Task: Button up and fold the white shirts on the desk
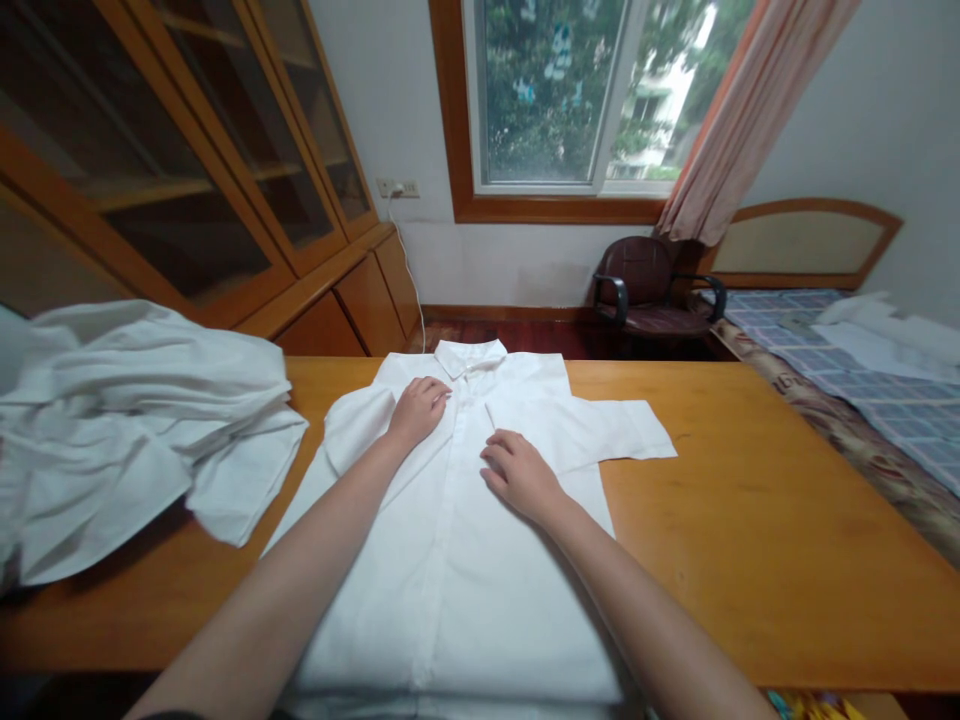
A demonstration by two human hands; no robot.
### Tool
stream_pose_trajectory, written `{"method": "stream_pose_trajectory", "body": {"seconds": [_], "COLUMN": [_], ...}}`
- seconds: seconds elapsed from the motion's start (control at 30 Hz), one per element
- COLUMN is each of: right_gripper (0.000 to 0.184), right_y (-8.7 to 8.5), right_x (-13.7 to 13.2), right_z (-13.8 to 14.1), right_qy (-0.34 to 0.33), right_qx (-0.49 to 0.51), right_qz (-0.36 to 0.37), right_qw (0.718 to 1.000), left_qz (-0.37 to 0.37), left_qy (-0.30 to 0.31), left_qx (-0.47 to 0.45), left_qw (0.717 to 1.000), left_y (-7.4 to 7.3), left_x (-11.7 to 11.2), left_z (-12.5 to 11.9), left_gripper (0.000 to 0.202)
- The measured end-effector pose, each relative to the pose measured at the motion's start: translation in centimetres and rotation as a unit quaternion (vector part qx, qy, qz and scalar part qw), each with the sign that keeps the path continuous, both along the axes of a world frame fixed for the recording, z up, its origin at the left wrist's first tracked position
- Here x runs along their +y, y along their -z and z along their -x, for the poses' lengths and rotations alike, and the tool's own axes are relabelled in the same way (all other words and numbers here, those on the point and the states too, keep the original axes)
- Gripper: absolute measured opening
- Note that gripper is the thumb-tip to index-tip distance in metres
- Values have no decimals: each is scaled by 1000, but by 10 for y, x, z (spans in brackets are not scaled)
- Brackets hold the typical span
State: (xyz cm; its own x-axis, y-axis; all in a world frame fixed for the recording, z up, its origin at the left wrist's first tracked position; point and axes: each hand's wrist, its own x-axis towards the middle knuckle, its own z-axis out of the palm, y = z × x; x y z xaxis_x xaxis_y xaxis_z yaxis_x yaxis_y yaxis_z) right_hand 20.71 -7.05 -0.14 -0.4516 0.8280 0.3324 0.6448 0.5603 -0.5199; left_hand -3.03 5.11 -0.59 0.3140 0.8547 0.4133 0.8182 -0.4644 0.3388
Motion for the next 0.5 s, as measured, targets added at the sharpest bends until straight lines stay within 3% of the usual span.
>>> {"method": "stream_pose_trajectory", "body": {"seconds": [0.13, 0.3, 0.5], "right_gripper": [20, 10, 7], "right_y": [1, -8, -14], "right_x": [2, 9, 12], "right_z": [1, 9, 38], "right_qy": [9, 34, 67], "right_qx": [-8, -47, -76], "right_qz": [-9, -3, 21], "right_qw": [1000, 998, 995], "left_qz": [14, 135, 182], "left_qy": [7, 59, 49], "left_qx": [-43, -32, -38], "left_qw": [999, 989, 981], "left_y": [-12, -19, -18], "left_x": [-30, -78, -98], "left_z": [-1, 3, 6], "left_gripper": [21, 17, 16]}}
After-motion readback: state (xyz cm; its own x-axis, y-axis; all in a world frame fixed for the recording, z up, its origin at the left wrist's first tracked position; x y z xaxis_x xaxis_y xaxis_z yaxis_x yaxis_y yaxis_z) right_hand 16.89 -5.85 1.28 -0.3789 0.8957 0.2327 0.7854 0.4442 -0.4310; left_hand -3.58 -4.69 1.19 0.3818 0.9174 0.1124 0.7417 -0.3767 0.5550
